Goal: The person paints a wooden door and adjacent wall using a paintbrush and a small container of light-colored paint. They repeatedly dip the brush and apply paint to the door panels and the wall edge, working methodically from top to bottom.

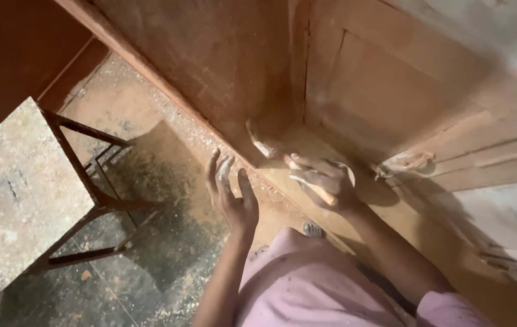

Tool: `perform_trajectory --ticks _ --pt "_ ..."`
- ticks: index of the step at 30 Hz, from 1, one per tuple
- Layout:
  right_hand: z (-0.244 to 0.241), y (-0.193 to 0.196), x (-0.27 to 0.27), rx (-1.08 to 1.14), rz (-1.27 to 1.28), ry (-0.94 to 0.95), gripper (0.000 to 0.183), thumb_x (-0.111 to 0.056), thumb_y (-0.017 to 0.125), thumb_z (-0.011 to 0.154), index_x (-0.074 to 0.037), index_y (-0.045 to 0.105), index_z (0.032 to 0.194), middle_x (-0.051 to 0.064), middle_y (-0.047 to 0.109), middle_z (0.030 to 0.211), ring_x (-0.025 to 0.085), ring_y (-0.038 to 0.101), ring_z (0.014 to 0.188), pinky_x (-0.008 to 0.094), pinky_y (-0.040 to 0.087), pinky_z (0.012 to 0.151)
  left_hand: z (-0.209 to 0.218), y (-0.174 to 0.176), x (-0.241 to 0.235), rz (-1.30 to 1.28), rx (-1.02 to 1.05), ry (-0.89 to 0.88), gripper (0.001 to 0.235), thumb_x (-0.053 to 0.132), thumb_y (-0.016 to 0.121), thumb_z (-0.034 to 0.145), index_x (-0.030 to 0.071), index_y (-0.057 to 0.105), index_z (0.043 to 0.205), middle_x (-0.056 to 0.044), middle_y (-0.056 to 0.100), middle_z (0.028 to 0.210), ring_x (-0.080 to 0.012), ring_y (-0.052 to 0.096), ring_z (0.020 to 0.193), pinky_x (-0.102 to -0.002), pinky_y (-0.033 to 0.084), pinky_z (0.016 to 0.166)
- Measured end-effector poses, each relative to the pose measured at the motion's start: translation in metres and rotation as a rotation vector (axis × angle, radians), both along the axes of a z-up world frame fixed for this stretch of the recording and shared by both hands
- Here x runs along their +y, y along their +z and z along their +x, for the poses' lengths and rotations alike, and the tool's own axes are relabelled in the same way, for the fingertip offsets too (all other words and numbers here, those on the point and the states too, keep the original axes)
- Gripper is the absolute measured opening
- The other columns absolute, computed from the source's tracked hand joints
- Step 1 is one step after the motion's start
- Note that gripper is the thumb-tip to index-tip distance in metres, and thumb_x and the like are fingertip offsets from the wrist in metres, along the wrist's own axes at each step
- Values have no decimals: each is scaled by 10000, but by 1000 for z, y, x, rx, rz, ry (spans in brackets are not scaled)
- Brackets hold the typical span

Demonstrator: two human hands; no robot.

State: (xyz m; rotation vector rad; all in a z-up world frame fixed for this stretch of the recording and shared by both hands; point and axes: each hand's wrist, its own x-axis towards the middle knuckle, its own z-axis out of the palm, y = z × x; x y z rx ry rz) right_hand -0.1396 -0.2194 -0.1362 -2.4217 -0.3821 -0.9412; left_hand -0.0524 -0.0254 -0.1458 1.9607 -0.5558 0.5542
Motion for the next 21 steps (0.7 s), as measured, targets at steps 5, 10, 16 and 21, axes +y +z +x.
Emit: perform_trajectory --ticks 5,10,16,21 --pt "21 18 -30 -99 132 -70 277 47 760 849 -12 739 1119 149 704 1264 281 711 1150 367 619 922 -1 -10 -15 81 -13 -18 283 36 657 1000 50 614 1280 -202 542 1456 -367 605 1291 -471 513 1075" --pt "24 27 -39 -259 280 -176 286 51 764 862 -19 731 1137 156 696 1274 285 711 1151 370 621 933 -1 -16 -28 97 41 -40 305 24 653 979 40 602 1279 -216 520 1489 -359 619 1253 -468 524 1042" --pt "24 -11 -24 -110 170 -71 297 56 768 878 -28 721 1158 164 686 1286 291 712 1151 374 624 946 -2 -26 -34 113 63 -29 330 14 649 973 42 596 1298 -205 508 1489 -385 599 1289 -472 522 1057" --pt "13 -21 -36 11 44 9 307 60 772 891 -36 713 1176 172 678 1296 295 712 1151 378 626 956 -4 -28 -39 111 139 -31 319 30 653 975 53 601 1289 -205 519 1488 -363 620 1251 -459 530 1035"
